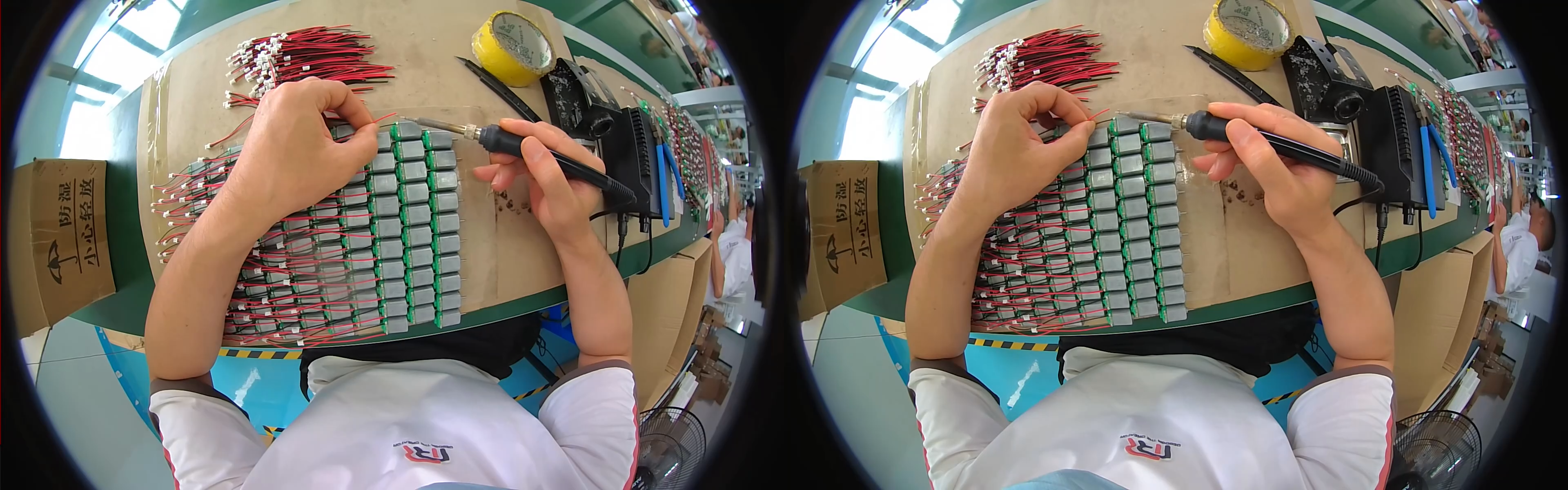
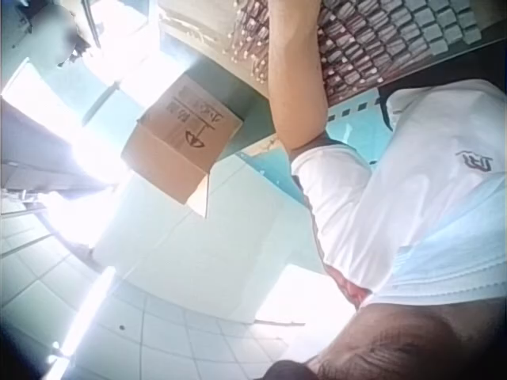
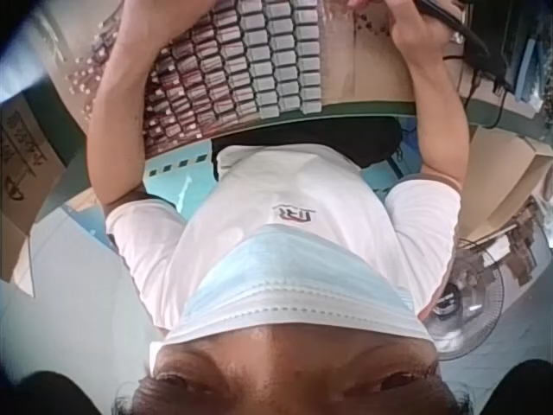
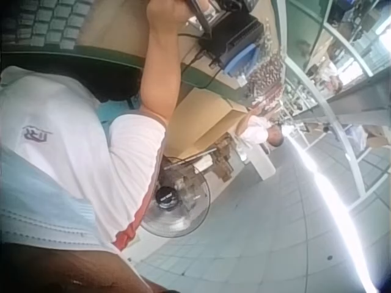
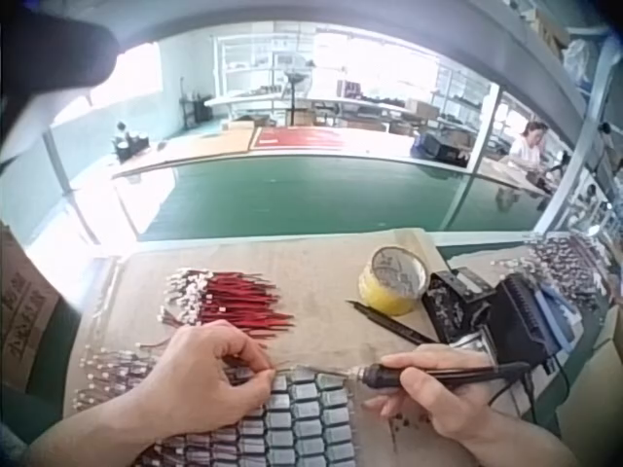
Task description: The person solders wires onto small electronic components arranged in a grid at an assembly station. This is done using a soldering iron.
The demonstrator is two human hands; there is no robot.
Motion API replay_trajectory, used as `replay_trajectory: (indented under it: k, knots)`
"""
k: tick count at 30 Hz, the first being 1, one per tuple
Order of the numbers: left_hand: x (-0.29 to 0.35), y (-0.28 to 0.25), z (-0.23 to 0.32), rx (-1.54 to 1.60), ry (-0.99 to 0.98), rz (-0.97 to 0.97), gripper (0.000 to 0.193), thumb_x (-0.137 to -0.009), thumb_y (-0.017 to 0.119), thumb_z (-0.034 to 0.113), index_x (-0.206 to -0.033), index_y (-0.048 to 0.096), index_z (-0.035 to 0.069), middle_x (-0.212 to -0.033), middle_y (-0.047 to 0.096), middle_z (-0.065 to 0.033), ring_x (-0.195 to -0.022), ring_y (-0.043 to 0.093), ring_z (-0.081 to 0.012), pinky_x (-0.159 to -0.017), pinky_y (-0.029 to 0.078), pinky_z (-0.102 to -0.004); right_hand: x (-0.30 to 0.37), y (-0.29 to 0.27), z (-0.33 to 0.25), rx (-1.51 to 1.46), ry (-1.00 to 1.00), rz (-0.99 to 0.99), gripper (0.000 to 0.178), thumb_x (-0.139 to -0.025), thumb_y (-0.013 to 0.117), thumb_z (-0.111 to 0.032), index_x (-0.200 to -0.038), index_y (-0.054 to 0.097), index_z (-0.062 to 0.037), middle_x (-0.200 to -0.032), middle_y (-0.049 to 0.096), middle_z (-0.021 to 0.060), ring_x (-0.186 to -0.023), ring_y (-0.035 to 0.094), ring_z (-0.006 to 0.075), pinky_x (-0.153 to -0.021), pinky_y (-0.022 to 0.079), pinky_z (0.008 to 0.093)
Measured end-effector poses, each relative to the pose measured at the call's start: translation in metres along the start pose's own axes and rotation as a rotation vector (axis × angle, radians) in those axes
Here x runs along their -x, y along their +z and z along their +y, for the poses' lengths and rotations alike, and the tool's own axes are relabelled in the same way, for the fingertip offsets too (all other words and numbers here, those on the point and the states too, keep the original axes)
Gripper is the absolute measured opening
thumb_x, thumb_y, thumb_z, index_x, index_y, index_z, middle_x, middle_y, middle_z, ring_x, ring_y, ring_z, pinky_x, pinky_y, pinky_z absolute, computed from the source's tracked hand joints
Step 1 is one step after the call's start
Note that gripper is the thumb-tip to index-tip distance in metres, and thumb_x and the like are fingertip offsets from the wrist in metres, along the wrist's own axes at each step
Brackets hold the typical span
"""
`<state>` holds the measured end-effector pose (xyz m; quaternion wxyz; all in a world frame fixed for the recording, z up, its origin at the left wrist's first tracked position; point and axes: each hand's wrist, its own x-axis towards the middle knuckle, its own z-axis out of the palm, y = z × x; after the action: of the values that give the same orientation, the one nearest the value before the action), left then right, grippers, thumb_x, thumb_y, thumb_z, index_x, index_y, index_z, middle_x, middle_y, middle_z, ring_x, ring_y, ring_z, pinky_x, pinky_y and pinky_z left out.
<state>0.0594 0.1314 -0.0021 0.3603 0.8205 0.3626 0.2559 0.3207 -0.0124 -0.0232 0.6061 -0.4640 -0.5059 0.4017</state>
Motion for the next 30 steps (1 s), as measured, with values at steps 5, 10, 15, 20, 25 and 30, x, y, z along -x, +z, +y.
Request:
replay_trajectory:
  k: [5,10,15,20,25,30]
  knots:
    - [-0.001,0.001,0.000,0.003,0.009,-0.004,0.018,-0.081,0.078,0.015,-0.083,0.076,-0.002,-0.072,0.073,-0.0129,-0.063,0.066,-0.0228,-0.067,0.055,-0.0359,0.001,0.000,0.002,0.006,-0.012,0.014,0.027,-0.106,0.062,-0.004,-0.126,0.072,0.0117,-0.100,0.076,0.0186,-0.075,0.077,0.0215,-0.075,0.069,0.0383]
    - [-0.001,-0.001,0.003,-0.024,-0.022,-0.021,0.018,-0.082,0.078,0.016,-0.083,0.076,-0.002,-0.072,0.072,-0.0134,-0.063,0.067,-0.0234,-0.067,0.054,-0.0362,-0.005,0.009,-0.002,0.124,-0.113,0.018,0.029,-0.109,0.062,-0.009,-0.132,0.071,0.0069,-0.102,0.078,0.0152,-0.072,0.075,0.0161,-0.067,0.065,0.0295]
    - [-0.001,0.000,0.001,-0.046,-0.009,-0.007,0.019,-0.081,0.079,0.017,-0.083,0.076,-0.002,-0.071,0.072,-0.0139,-0.062,0.067,-0.0242,-0.066,0.055,-0.0371,-0.028,0.032,-0.021,0.477,-0.074,-0.136,0.024,-0.109,0.064,-0.012,-0.130,0.072,-0.0027,-0.112,0.080,0.0131,-0.065,0.065,0.0064,-0.055,0.051,0.0211]
    - [-0.002,-0.001,0.001,-0.038,-0.037,-0.026,0.020,-0.080,0.079,0.018,-0.083,0.076,-0.002,-0.072,0.073,-0.0145,-0.063,0.068,-0.0244,-0.067,0.055,-0.0377,-0.055,0.049,0.003,0.599,-0.463,-0.182,0.031,-0.097,0.074,0.002,-0.127,0.073,-0.0046,-0.102,0.079,0.0054,-0.077,0.067,0.0075,-0.070,0.056,0.0231]
    - [-0.003,0.001,-0.004,-0.031,0.030,-0.016,0.019,-0.079,0.079,0.017,-0.083,0.076,-0.001,-0.074,0.074,-0.0149,-0.066,0.070,-0.0269,-0.068,0.056,-0.0389,-0.061,0.058,0.004,0.662,-0.439,-0.234,0.034,-0.090,0.073,0.001,-0.122,0.073,-0.0089,-0.096,0.076,0.0124,-0.088,0.075,0.0285,-0.081,0.061,0.0379]
    - [-0.002,-0.004,-0.002,-0.094,0.002,-0.094,0.017,-0.086,0.079,0.014,-0.091,0.076,-0.002,-0.086,0.079,-0.0076,-0.077,0.071,-0.0145,-0.070,0.056,-0.0302,-0.059,0.058,0.004,0.656,-0.422,-0.236,0.034,-0.089,0.073,0.003,-0.122,0.073,-0.0076,-0.096,0.076,0.0126,-0.087,0.075,0.0285,-0.080,0.061,0.0375]
